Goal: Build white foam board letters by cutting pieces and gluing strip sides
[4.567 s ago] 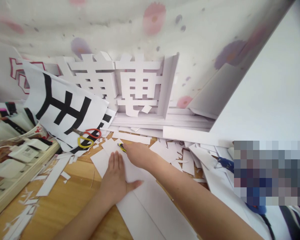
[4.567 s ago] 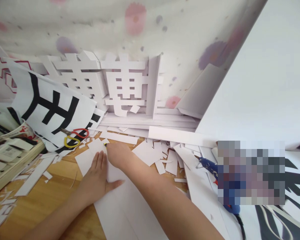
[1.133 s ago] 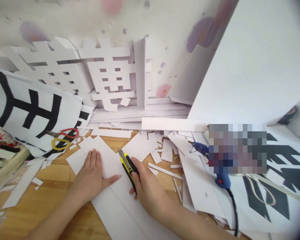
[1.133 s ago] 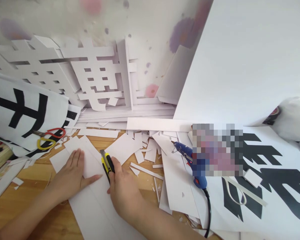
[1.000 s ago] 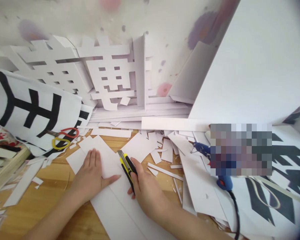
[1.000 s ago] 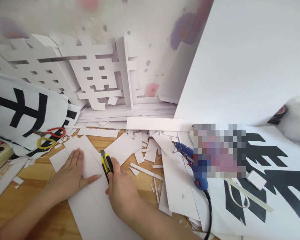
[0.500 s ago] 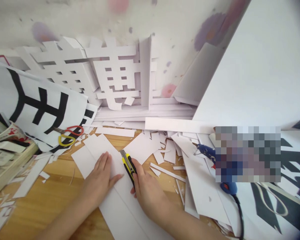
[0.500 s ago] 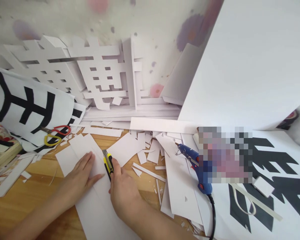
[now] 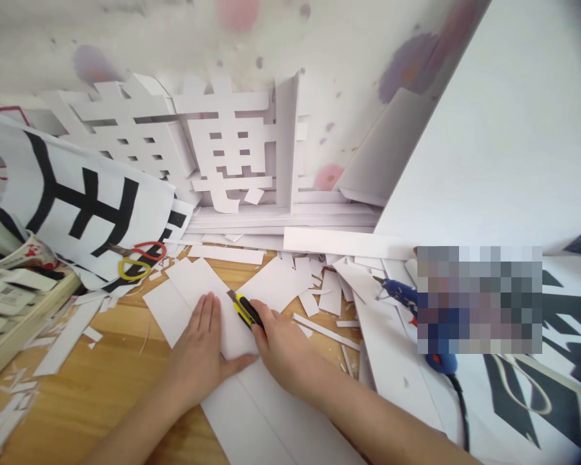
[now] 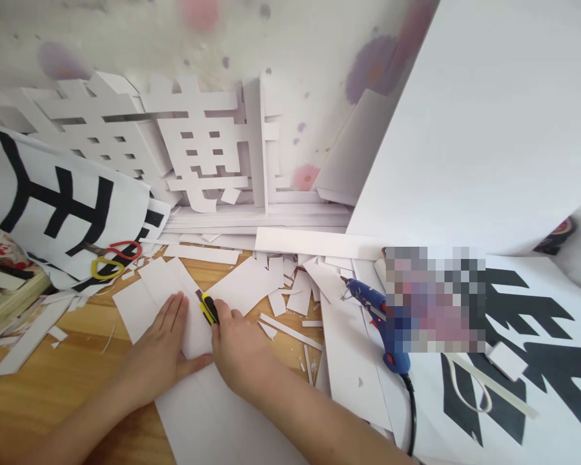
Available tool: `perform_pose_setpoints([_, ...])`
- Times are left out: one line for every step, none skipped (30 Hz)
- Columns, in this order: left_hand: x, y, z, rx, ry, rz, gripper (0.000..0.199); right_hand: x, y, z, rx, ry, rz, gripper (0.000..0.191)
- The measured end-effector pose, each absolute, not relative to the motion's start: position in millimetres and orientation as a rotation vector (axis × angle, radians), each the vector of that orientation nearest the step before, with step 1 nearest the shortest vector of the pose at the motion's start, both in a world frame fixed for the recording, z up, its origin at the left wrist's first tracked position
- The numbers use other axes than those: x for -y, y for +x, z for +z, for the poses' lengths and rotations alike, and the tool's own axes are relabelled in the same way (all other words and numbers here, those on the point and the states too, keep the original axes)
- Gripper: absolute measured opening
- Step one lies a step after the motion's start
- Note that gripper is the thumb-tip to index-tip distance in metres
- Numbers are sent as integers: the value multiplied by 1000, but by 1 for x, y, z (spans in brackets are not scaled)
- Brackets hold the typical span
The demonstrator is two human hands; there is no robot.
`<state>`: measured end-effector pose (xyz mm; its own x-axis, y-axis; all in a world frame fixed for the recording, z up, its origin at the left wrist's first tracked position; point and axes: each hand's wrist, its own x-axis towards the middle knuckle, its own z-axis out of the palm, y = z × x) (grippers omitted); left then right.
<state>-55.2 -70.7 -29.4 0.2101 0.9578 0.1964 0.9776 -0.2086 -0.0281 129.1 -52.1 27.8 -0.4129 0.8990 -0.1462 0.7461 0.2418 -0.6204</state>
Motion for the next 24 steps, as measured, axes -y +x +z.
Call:
perform_pose_setpoints([71, -56, -30, 1857, -2328, -213, 111, 50, 127, 28, 2301, -1548, 874, 40])
perform_pose_setpoints([70, -57, -31, 1839, -2333, -219, 111, 47, 124, 28, 2337, -1545, 832, 40])
perform_pose_setpoints([70, -57, -32, 1824, -2339, -221, 110, 46, 122, 29, 2380, -1537, 796, 40])
perform_pose_setpoints([70, -58, -33, 1814, -2343, -222, 109, 44, 119, 30, 2426, -1525, 763, 41])
perform_pose_setpoints([70, -58, -34, 1808, -2345, -222, 108, 43, 117, 32, 2472, -1515, 732, 41])
perform_pose_setpoints([70, -59, -35, 1808, -2342, -222, 106, 43, 115, 33, 2512, -1511, 703, 42])
perform_pose_setpoints([71, -59, -36, 1808, -2339, -224, 104, 42, 114, 34, 2543, -1515, 677, 42])
perform_pose_setpoints([71, -59, -36, 1810, -2335, -226, 102, 42, 113, 35, 2566, -1519, 655, 42])
perform_pose_setpoints([71, -59, -37, 1812, -2333, -229, 100, 42, 112, 35, 2581, -1519, 636, 43])
perform_pose_setpoints([71, -59, -37, 1812, -2333, -229, 99, 42, 112, 35, 2594, -1518, 620, 43])
perform_pose_setpoints([71, -59, -37, 1813, -2332, -227, 99, 42, 112, 35, 2605, -1517, 606, 44])
perform_pose_setpoints([70, -59, -37, 1815, -2331, -226, 99, 42, 112, 35, 2614, -1518, 596, 44])
perform_pose_setpoints([71, -59, -37, 1817, -2333, -224, 99, 42, 112, 35, 2623, -1519, 587, 45])
perform_pose_setpoints([71, -58, -36, 1821, -2335, -223, 99, 42, 112, 35, 2634, -1521, 578, 45])
perform_pose_setpoints([71, -58, -36, 1825, -2339, -219, 98, 42, 112, 36, 2646, -1525, 567, 45])
perform_pose_setpoints([71, -58, -35, 1829, -2344, -217, 98, 42, 111, 38, 2659, -1526, 557, 45])
perform_pose_setpoints([71, -58, -35, 1833, -2350, -220, 98, 42, 111, 41, 2673, -1523, 545, 45])
perform_pose_setpoints([71, -58, -35, 1836, -2356, -229, 97, 42, 111, 44, 2695, -1520, 534, 46])
perform_pose_setpoints([71, -58, -35, 1837, -2362, -242, 97, 41, 110, 47, 2723, -1520, 524, 49])
perform_pose_setpoints([71, -58, -36, 1833, -2368, -257, 96, 41, 109, 50, 2750, -1516, 519, 53])
perform_pose_setpoints([71, -58, -36, 1829, -2369, -269, 94, 40, 108, 54, 2777, -1511, 515, 59])
perform_pose_setpoints([71, -59, -36, 1825, -2370, -275, 94, 39, 107, 57, 2801, -1504, 512, 65])
perform_pose_setpoints([71, -59, -36, 1823, -2370, -270, 94, 38, 106, 61, 2818, -1497, 511, 70])
perform_pose_setpoints([71, -59, -36, 1824, -2371, -256, 94, 37, 104, 63, 2828, -1491, 510, 73])
